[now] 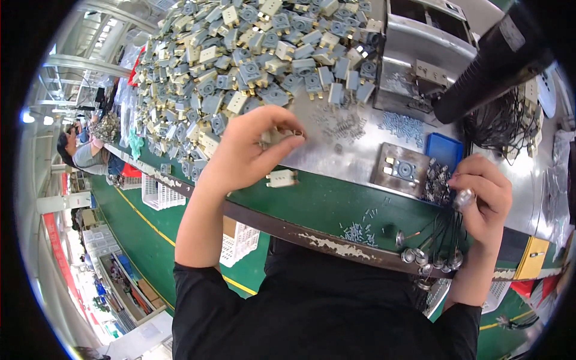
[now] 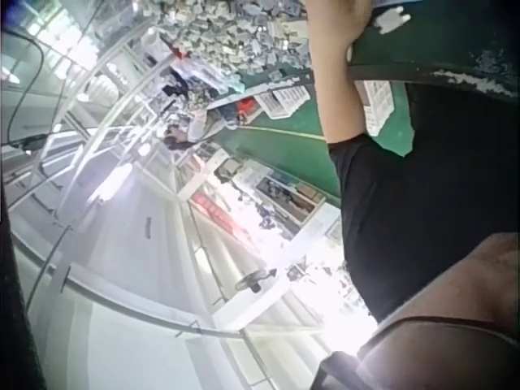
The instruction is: Manually assemble electronic components using an electric screwdriver on an assembly line.
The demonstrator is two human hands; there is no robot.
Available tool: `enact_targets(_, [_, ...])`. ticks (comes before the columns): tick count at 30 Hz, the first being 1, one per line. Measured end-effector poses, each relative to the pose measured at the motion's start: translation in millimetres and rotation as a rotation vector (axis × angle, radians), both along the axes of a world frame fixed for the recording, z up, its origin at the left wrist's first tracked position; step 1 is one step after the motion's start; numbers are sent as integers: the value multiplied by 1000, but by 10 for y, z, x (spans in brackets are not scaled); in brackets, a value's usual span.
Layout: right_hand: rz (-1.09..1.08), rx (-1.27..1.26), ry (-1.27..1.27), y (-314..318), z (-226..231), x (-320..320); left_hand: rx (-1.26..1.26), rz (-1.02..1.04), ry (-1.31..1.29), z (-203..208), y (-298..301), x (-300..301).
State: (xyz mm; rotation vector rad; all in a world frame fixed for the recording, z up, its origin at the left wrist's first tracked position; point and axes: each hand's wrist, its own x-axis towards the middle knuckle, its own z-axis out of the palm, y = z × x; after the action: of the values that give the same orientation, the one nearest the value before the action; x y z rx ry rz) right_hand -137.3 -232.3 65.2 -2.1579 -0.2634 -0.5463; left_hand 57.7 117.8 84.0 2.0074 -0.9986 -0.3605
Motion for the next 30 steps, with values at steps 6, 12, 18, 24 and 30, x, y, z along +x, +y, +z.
enact_targets(6, [115, 75, -28, -19, -6, 15, -492, 77, 215, -169, -662, -493])
enact_targets(12, [278, 402, 145, -176, -4, -4, -268, -6, 133, -433, -1084, -714])
enact_targets(18, [118, 591, 79, -189, -158, -37, -215, -21, 172, -551, -1222, -684])
enact_targets(24, [94, 716, 8, -189, -232, -3, -196, -49, 258, -579, -1216, -617])
enact_targets(30, [71, 537, 183, -97, -69, 23, -212, -54, 315, -611, -1180, -602])
